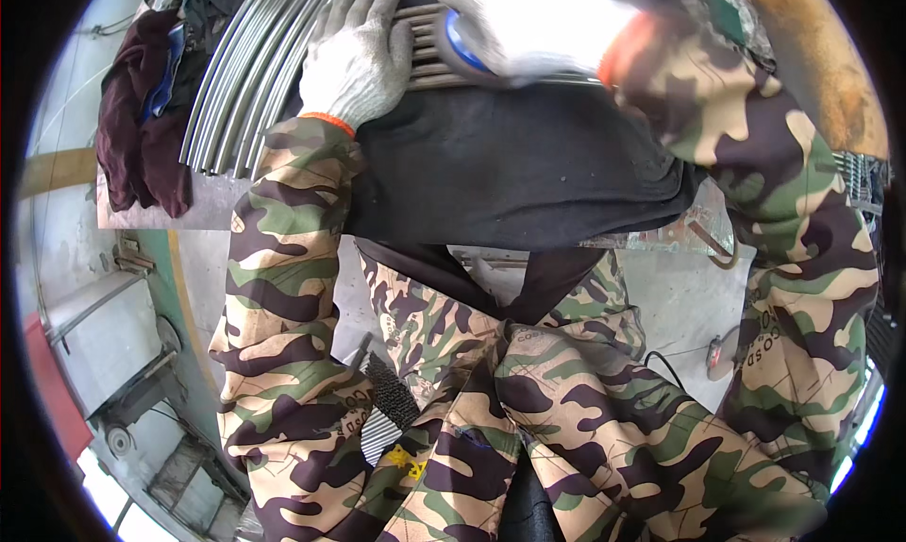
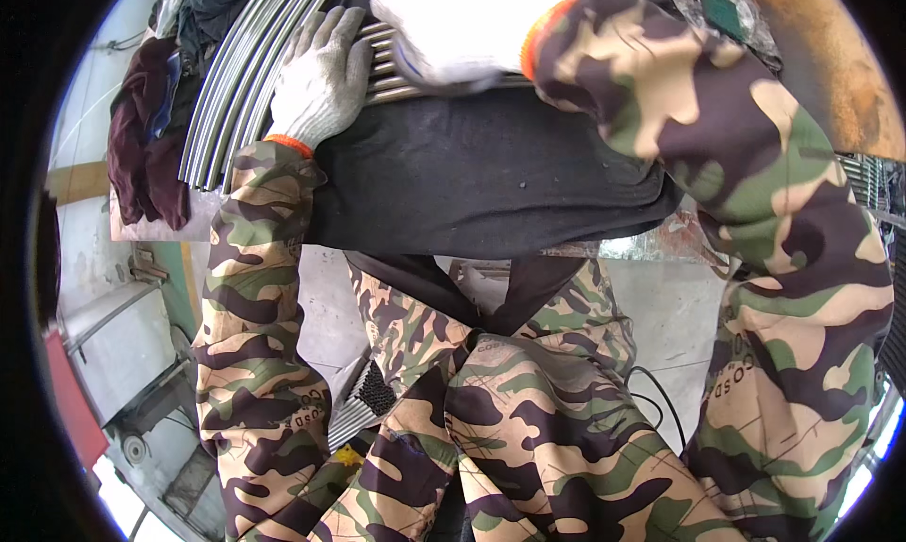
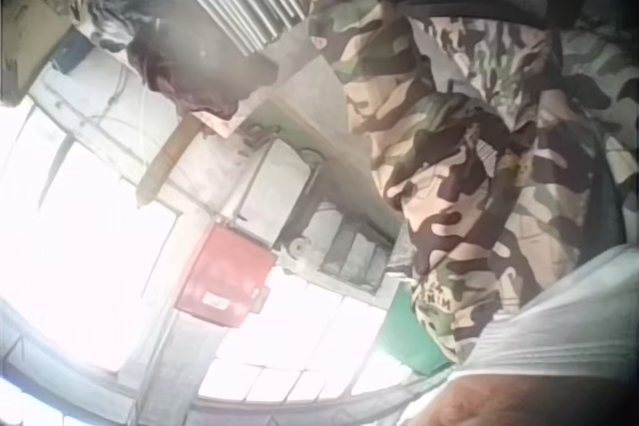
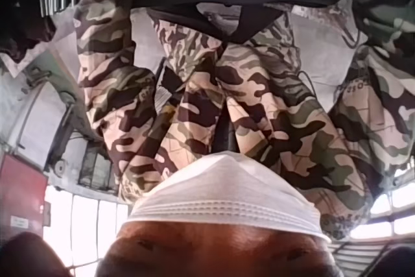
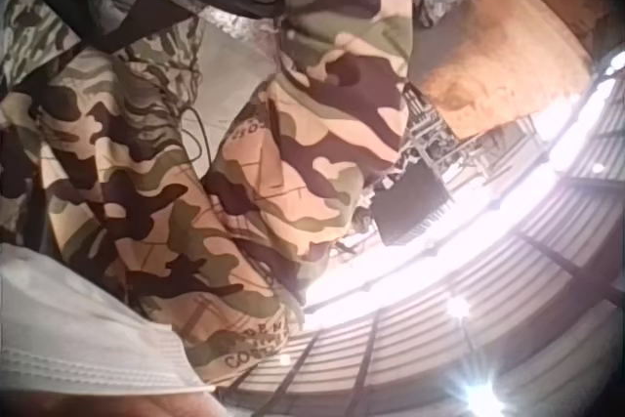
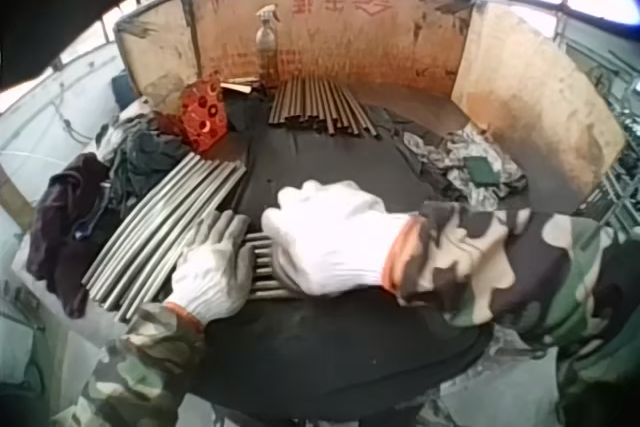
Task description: Sanding the ends of metal tube bundles using a pneumatic orbital sander and wiping them with a cloth.
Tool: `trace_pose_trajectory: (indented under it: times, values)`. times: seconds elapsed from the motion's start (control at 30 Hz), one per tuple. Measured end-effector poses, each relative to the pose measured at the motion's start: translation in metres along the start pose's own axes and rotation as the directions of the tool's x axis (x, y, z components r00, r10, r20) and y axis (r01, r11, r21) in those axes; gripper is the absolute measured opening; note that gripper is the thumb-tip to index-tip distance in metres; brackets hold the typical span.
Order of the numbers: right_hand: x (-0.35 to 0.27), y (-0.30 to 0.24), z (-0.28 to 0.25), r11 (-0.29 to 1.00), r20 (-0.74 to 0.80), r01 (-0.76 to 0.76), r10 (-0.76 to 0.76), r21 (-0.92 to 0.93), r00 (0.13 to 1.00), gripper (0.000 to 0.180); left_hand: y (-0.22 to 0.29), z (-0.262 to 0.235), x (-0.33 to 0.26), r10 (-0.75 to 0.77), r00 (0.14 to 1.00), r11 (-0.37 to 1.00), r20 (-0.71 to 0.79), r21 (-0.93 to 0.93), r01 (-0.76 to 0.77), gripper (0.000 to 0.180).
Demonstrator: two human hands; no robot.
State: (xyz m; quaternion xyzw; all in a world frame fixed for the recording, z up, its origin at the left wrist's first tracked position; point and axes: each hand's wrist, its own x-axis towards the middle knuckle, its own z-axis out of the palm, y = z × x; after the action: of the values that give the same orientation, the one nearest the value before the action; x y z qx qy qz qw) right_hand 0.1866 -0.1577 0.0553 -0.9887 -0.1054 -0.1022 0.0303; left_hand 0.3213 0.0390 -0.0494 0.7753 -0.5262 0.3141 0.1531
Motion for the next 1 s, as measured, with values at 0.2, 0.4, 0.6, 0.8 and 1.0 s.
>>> trace_pose_trajectory:
  times: [0.2,0.4,0.6,0.8,1.0]
  values:
    - [0.011,0.013,-0.010,0.991,0.091,-0.118,0.123,-0.058,0.988,0.029,0.003,-0.002,-0.003,-0.042,0.997,0.999,0.062,-0.021,0.043,0.034]
    - [0.010,0.005,-0.004,0.996,0.049,-0.084,0.085,-0.022,0.995,0.032,0.001,-0.002,-0.003,-0.010,0.999,1.000,0.030,0.013,0.010,0.034]
    - [-0.011,0.015,-0.004,0.997,0.033,-0.074,0.075,-0.024,0.997,0.027,0.007,-0.014,-0.002,-0.018,0.999,1.000,0.036,0.006,0.018,0.032]
    - [-0.019,0.046,0.008,0.995,-0.080,-0.038,0.031,-0.095,0.996,0.027,0.003,-0.016,0.003,-0.122,0.934,0.971,0.337,-0.153,0.182,0.039]
    - [-0.042,0.022,-0.006,1.000,0.015,-0.003,0.003,-0.005,1.000,0.025,0.003,-0.024,0.005,-0.164,0.908,0.951,0.385,-0.182,0.249,0.039]
